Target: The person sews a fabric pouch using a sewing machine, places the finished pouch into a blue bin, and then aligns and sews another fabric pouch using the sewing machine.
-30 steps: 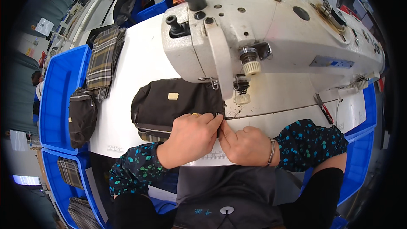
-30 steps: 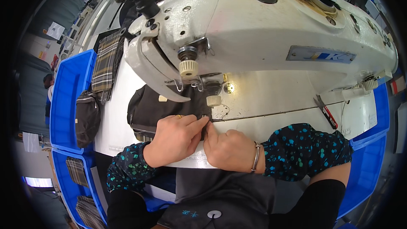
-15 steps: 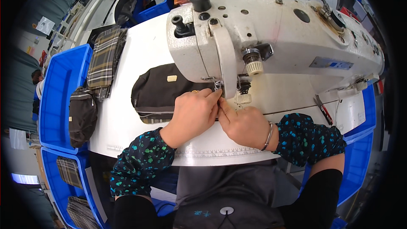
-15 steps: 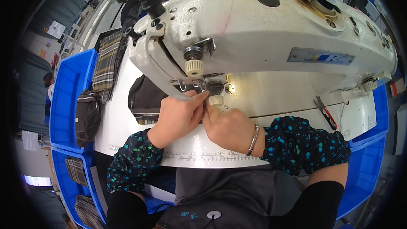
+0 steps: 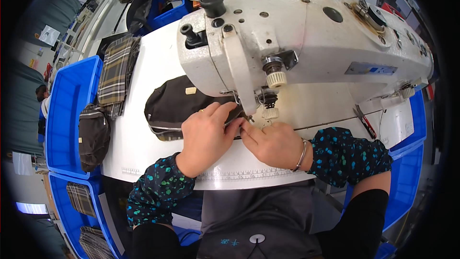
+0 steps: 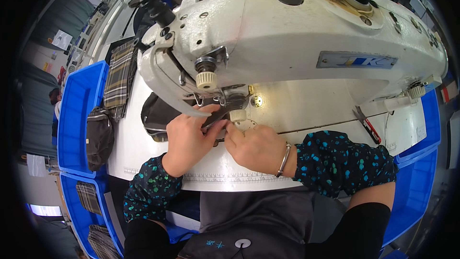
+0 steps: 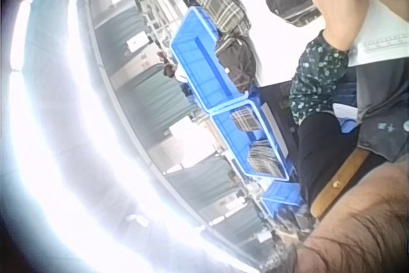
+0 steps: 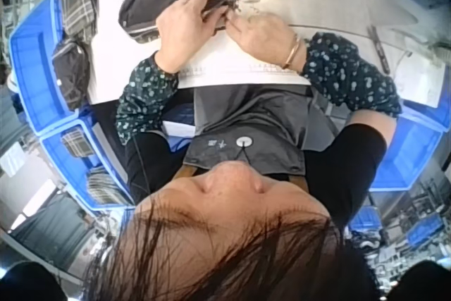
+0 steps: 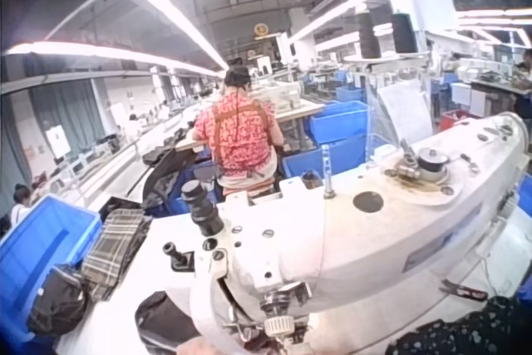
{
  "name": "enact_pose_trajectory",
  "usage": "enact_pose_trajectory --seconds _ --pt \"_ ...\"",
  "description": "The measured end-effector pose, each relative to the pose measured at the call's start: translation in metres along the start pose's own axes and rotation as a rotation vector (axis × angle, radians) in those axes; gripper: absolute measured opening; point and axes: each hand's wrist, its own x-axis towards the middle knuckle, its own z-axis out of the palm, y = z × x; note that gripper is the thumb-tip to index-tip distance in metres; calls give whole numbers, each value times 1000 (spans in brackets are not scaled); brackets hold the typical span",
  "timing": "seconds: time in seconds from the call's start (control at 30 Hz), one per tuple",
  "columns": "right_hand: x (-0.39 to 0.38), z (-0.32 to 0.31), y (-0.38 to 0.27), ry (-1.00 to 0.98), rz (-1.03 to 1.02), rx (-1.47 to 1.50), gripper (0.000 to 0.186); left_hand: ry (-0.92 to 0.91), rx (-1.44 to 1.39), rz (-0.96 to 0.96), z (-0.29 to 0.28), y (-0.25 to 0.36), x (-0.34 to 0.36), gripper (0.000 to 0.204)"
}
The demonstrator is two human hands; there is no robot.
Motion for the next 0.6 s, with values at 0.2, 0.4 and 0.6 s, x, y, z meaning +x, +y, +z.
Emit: enact_pose_trajectory --seconds 0.2,0.4,0.6 --pt "-2 1 -1 -1 -25 31 23 -108 -84 -117 -2 -6 2 22" --pt "-1 -2 -1 -31 -36 22 23 -85 -134 -92 4 -9 4 17" --pt "-2 -2 0 -47 -25 55 24 -175 87 296 0 -6 -1 20"
